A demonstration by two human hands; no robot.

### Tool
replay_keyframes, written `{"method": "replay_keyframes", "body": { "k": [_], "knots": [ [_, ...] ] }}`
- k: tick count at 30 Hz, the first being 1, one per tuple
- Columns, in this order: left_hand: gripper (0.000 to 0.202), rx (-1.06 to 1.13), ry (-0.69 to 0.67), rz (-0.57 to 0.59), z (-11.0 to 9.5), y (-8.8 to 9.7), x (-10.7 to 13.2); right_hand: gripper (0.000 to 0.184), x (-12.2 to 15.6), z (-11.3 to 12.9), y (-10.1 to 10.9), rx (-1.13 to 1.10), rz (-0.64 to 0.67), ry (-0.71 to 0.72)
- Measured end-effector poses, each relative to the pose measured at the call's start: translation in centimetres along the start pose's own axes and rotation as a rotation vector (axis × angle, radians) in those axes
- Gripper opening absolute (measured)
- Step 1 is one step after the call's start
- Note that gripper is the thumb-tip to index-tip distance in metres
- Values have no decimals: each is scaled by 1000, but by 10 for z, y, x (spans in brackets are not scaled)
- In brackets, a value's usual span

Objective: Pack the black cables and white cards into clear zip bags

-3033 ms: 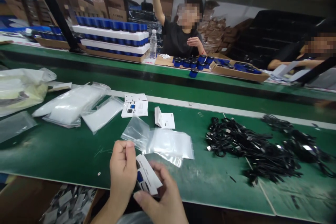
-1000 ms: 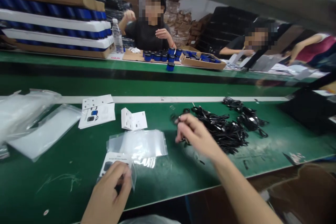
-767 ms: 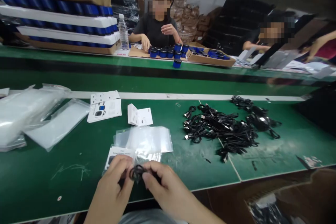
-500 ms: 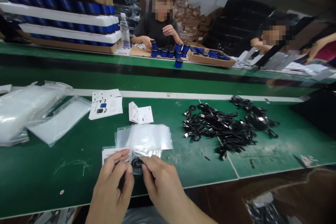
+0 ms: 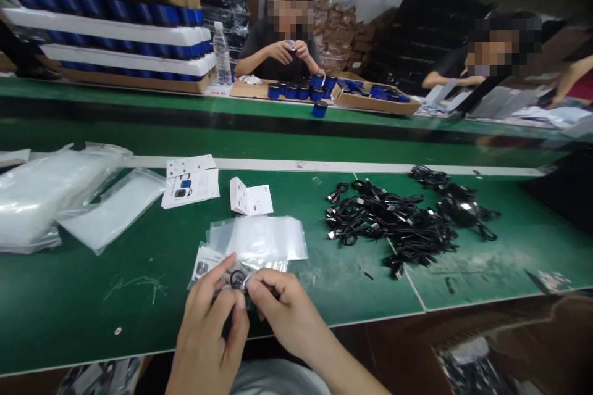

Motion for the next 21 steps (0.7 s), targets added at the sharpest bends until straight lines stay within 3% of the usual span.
{"method": "replay_keyframes", "body": {
  "k": [2, 5, 8, 10, 13, 18, 21],
  "knots": [
    [12, 5, -11, 8, -1, -2, 0, 19, 6, 10, 3, 51, 43, 72],
    [13, 24, -34, 17, -4, -2, 1, 36, 17, 18, 3, 181, 159, 127],
    [13, 40, -25, 25, -4, -1, 1, 45, 20, 14, 4, 156, 291, 94],
    [14, 37, -13, 27, -3, 1, 1, 42, 17, 8, 7, 65, 321, 34],
    [14, 20, -23, 22, -3, 3, 0, 33, 14, 3, 11, 85, 250, -4],
    [14, 25, -42, 10, -8, 3, -3, 36, 25, 20, 13, 390, 125, 180],
    [15, 51, -2, -5, -10, 3, -3, 38, 26, 23, 11, 524, 62, 217]
  ]
}}
Point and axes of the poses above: each hand's wrist, its own x-axis away from the middle knuckle, its own y-axis out of the back of the hand, z = x × y, the point moved 8 cm from there along -x, towards the middle knuckle, and after that the axes turned 15 degrees about -y, right-handed, at the moved point
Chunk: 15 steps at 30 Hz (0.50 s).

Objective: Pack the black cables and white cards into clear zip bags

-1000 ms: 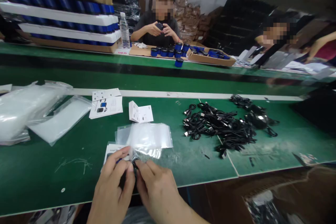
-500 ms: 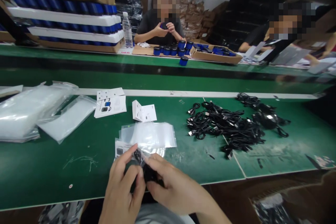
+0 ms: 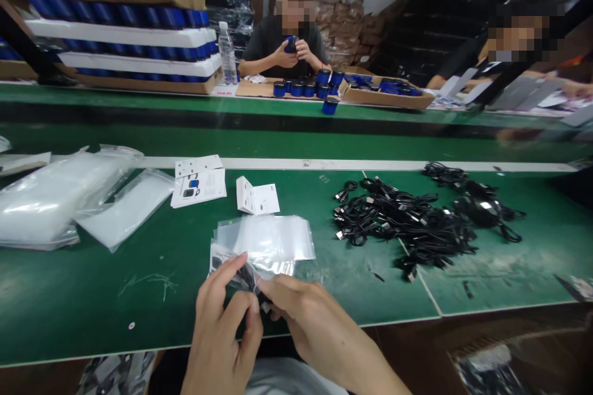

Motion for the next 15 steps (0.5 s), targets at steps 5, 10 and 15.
{"method": "replay_keyframes", "body": {
  "k": [5, 10, 15],
  "knots": [
    [15, -5, 19, -19, 0, 1, 1, 27, -6, -8, 0, -128, -179, -38],
    [14, 24, 73, -56, 8, 6, 3, 34, -2, -10, 2, -191, -181, -21],
    [15, 99, 164, -103, 15, 5, 4, 36, 4, -11, 14, -175, -134, -36]
  ]
}}
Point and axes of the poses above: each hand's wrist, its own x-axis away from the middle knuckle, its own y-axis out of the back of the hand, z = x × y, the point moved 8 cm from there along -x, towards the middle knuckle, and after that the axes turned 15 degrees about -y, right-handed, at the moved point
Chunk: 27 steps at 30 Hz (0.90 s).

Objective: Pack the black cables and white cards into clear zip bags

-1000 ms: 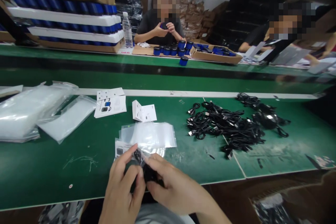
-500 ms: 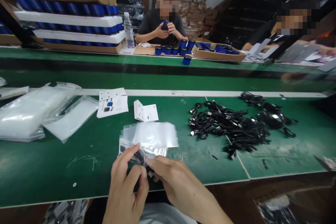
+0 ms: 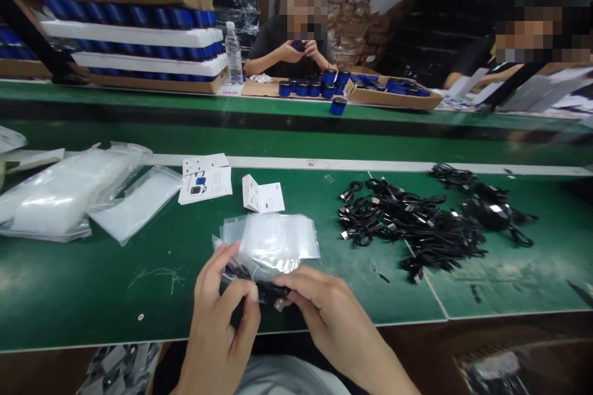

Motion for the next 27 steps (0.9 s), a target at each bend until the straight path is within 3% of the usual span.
{"method": "replay_keyframes", "body": {
  "k": [10, 15, 19, 27],
  "knots": [
    [15, 9, -24, 54, -3, -5, 3, 22, -7, -19, -8, -192, -104, -219],
    [14, 47, 13, 47, 3, -9, 3, 22, 3, -19, 13, -184, -121, -223],
    [14, 41, 21, 97, 5, -14, 2, 17, 6, -33, 25, -291, -74, -292],
    [14, 63, 57, 101, 4, -15, 4, 14, -7, -49, 6, -466, 11, -333]
  ]
}}
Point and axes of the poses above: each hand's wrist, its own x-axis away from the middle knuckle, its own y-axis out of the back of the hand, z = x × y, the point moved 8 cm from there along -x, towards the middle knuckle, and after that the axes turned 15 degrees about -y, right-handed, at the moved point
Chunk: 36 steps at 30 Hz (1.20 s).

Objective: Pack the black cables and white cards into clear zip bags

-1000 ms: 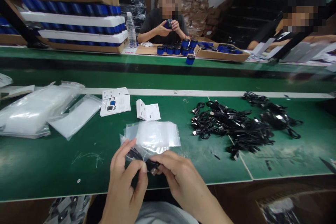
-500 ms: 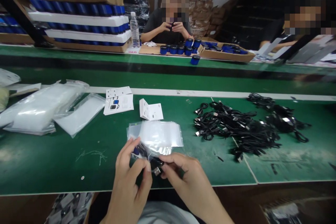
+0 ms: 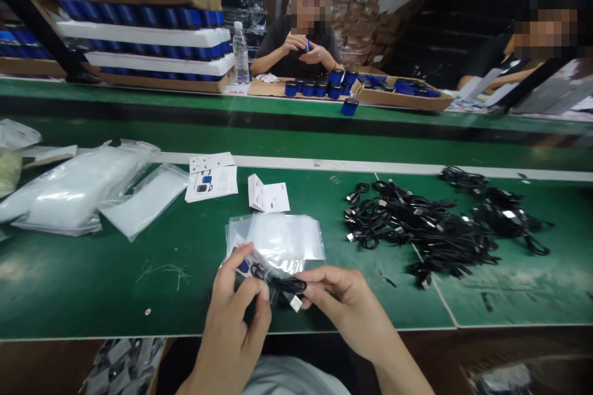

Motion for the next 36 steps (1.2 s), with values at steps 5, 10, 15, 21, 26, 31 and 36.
{"method": "replay_keyframes", "body": {
  "k": [5, 10, 15, 21, 26, 31, 36],
  "knots": [
    [16, -4, -54, -56, -6, 1, 2, 9, 2, -1, -18, 96, -159, 31],
    [17, -64, -132, -29, -18, 0, 3, 17, -1, 4, -23, 226, -395, 129],
    [19, -59, -105, -10, -19, 6, 1, 12, -12, 14, -38, 339, -198, 176],
    [45, -103, -53, 227, 3, 22, -16, 16, -3, 34, -38, 415, 79, 197],
    [18, 114, 177, 270, 15, 22, -21, 16, -1, 30, -28, -71, 211, 23],
    [19, 271, 283, 173, 19, 13, -15, 12, 4, 27, -22, 3, 73, 90],
    [23, 488, 438, 13, 27, 13, -7, 16, 1, 25, -18, 27, -11, 102]
  ]
}}
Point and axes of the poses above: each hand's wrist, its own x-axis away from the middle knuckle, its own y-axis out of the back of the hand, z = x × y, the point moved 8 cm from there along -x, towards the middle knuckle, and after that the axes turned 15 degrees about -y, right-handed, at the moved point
